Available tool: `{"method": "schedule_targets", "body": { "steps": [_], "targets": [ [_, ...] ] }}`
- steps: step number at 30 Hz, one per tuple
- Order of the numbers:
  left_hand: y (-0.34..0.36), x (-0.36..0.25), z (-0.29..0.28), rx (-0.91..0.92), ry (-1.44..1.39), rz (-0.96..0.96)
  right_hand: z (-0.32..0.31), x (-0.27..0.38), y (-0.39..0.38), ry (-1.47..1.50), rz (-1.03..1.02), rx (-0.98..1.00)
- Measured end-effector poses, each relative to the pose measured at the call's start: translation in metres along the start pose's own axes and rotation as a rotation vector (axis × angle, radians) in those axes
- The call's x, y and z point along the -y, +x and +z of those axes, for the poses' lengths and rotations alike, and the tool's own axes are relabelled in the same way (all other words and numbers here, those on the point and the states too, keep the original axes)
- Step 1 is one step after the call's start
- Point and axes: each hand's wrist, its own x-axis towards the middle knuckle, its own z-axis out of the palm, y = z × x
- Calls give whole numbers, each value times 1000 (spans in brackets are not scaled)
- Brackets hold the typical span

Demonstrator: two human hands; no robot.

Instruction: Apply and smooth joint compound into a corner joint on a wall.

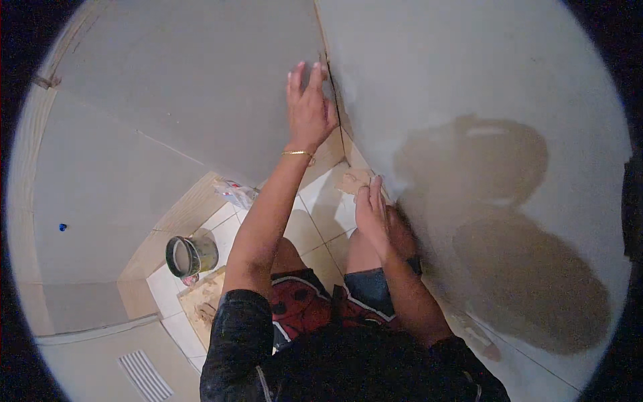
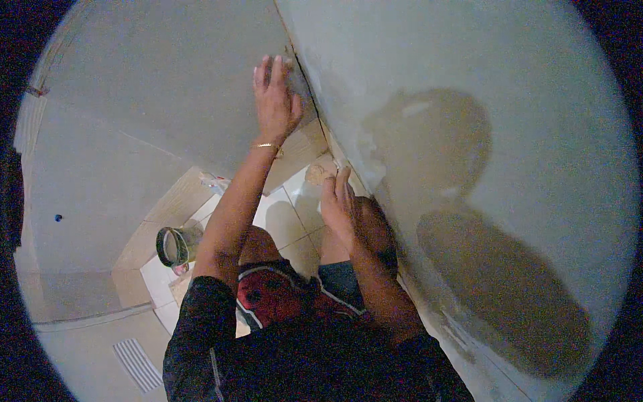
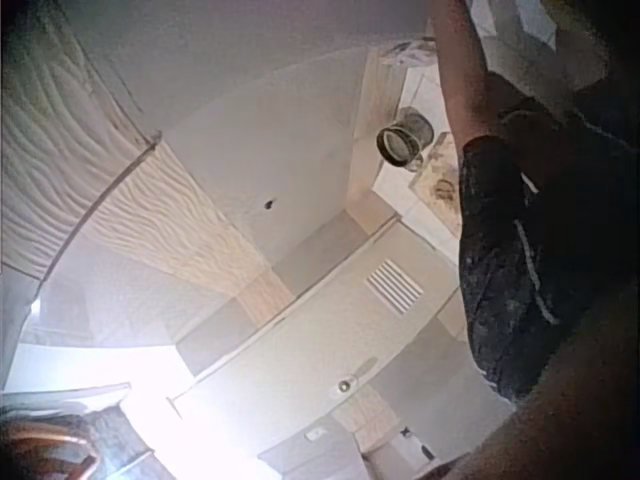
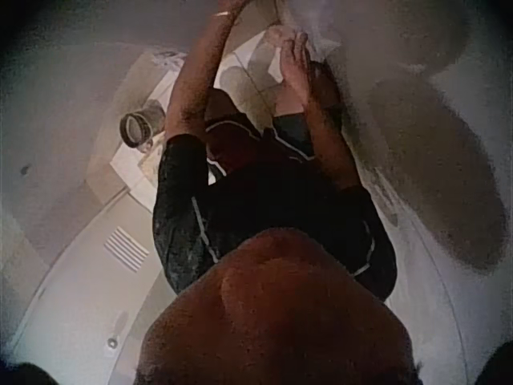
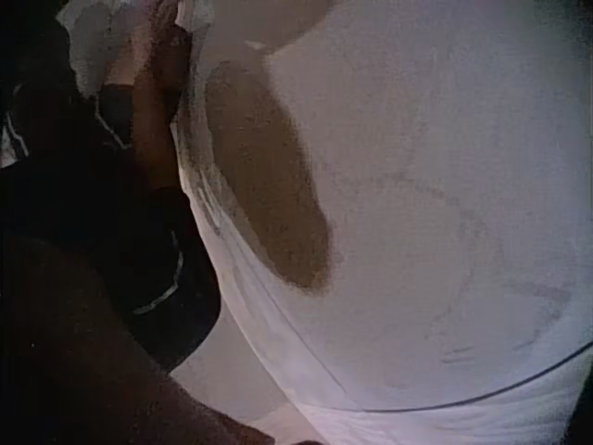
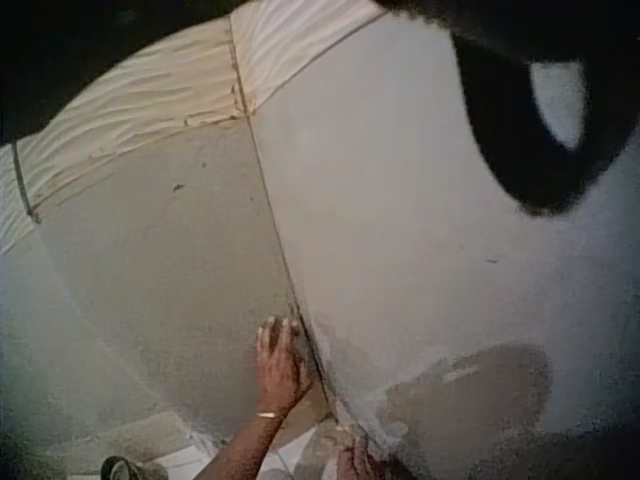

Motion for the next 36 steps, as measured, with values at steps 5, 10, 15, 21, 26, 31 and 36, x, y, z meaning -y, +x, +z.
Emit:
{"method": "schedule_targets", "body": {
  "steps": [5, 10, 15, 21, 26, 31, 36],
  "targets": [
    [17, -16, 20, -49, 152, -68, -1, -12, -6, 41, 74, 154],
    [12, 4, 38, 21, 503, -66, 1, -7, -5, -183, -80, 263],
    [13, -4, 30, 115, 535, 14, -21, 20, 3, 299, 478, 215],
    [3, 11, -4, 246, 315, 155, -19, 10, -1, -226, -108, 318],
    [4, 9, -28, 193, 105, 68, -12, 16, 0, -23, 31, 215],
    [-1, -8, -32, 117, -475, -263, 24, -24, 0, 291, 108, 3],
    [-32, -15, -76, 258, -1066, -506, -24, 26, 27, 1239, 679, 90]
  ]
}}
